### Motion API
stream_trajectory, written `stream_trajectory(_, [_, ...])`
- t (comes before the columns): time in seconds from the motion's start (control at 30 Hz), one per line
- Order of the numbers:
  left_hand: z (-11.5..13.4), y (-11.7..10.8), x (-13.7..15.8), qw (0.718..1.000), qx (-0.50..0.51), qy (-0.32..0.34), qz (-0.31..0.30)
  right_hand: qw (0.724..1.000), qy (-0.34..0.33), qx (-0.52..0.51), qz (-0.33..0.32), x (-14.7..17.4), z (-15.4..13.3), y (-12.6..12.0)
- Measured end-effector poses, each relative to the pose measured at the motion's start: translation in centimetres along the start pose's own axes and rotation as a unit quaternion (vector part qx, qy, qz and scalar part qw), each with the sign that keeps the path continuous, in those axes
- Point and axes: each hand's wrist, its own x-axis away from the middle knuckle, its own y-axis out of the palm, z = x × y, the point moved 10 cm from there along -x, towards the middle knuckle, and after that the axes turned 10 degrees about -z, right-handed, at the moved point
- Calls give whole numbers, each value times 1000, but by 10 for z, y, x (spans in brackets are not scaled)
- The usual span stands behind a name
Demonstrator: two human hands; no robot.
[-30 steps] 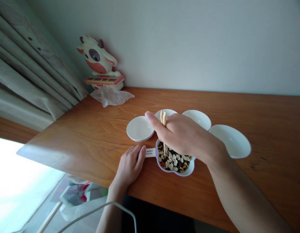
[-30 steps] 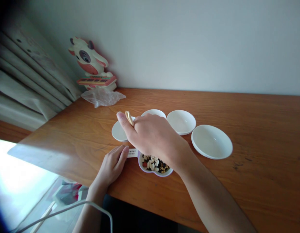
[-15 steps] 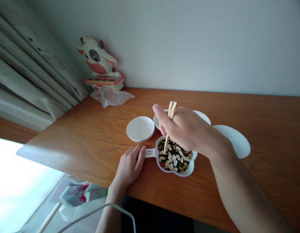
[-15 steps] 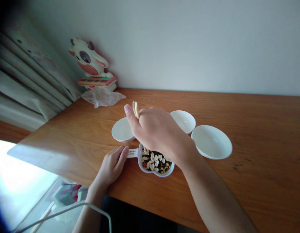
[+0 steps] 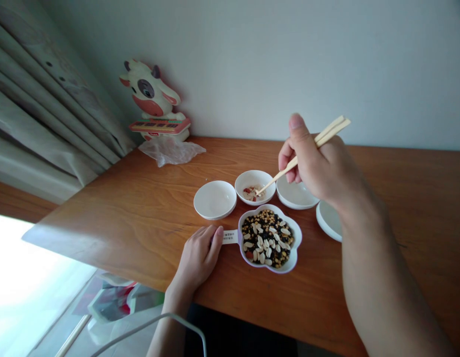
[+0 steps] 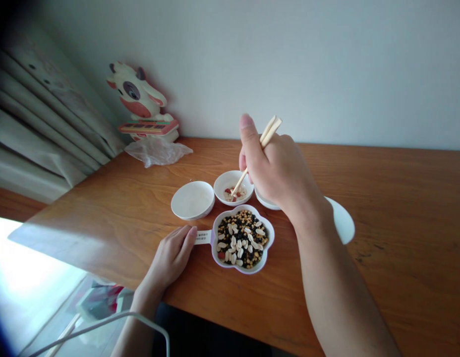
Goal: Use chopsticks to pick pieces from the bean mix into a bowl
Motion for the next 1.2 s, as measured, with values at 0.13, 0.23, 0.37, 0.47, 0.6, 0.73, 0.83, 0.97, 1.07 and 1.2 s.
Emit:
stream_trajectory(0.13, [-1,1,0,1000,0,-2,-3,1000,-3,17,-3,1,0,1])
stream_trajectory(0.23, [-1,0,0,1000,1,-1,-1,999,-9,34,-2,2,0,0])
stream_trajectory(0.37, [-1,1,0,1000,6,-1,1,1000,-13,14,-16,5,-4,2])
stream_trajectory(0.47, [-2,2,-1,1000,10,2,-2,998,-19,-18,-56,9,-9,12])
stream_trajectory(0.6, [-3,3,0,1000,9,0,-4,982,-37,-40,-182,17,-14,41])
stream_trajectory(0.73, [-4,3,0,1000,7,-2,-7,957,-56,-25,-282,27,-20,67])
stream_trajectory(0.83, [-3,2,0,1000,3,-5,-9,945,-77,-9,-318,32,-29,81])
stream_trajectory(0.97, [-2,1,0,1000,6,-2,-10,935,-72,-8,-347,37,-34,93])
stream_trajectory(1.07, [-2,1,0,1000,7,0,-8,932,-75,-16,-355,38,-35,97])
stream_trajectory(1.2, [-2,2,0,1000,8,3,-10,925,-66,-10,-374,38,-35,104])
